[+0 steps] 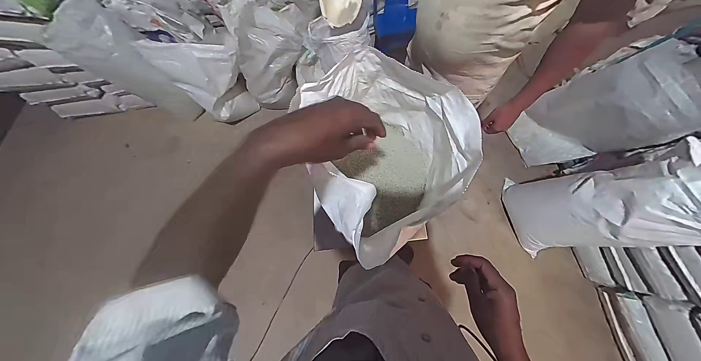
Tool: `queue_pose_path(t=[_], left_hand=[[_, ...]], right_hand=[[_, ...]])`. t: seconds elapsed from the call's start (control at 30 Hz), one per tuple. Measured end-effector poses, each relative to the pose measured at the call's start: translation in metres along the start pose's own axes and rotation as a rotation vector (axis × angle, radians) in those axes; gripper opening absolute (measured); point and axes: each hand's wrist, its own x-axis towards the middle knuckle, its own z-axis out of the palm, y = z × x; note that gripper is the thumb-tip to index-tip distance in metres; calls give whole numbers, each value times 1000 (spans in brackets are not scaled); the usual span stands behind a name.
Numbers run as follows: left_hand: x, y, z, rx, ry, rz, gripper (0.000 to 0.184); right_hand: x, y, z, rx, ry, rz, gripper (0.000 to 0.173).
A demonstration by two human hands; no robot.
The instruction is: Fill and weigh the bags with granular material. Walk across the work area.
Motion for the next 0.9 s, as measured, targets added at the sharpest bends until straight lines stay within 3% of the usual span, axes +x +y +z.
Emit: queue_pose_path(t=[0.1,0.2,0.3,0.43,0.6,0.7,0.83,0.9], left_hand=[[90,-19,36,186,-365,-58,19],[136,-34,84,342,-508,-167,25],[145,-31,117,396,-570,-214,34],[128,-12,140,390,-641,-221,16],[114,-13,132,378,-725,-97,16],[106,-22,100,77,-521,-83,12],[67,-11,57,-838,-191,-367,11],[46,-6,50,-1176,-14,-434,15]], right_hand=[[-7,0,-3,10,54,14,17],[-17,-2,-8,4,88,83,17],[-25,-1,-14,4,113,134,16],[-33,3,-20,-5,144,163,16],[-27,5,-23,5,146,132,17],[-22,8,-22,7,138,119,16],[-16,8,-26,-20,94,74,17],[-12,2,-28,-59,72,96,16]])
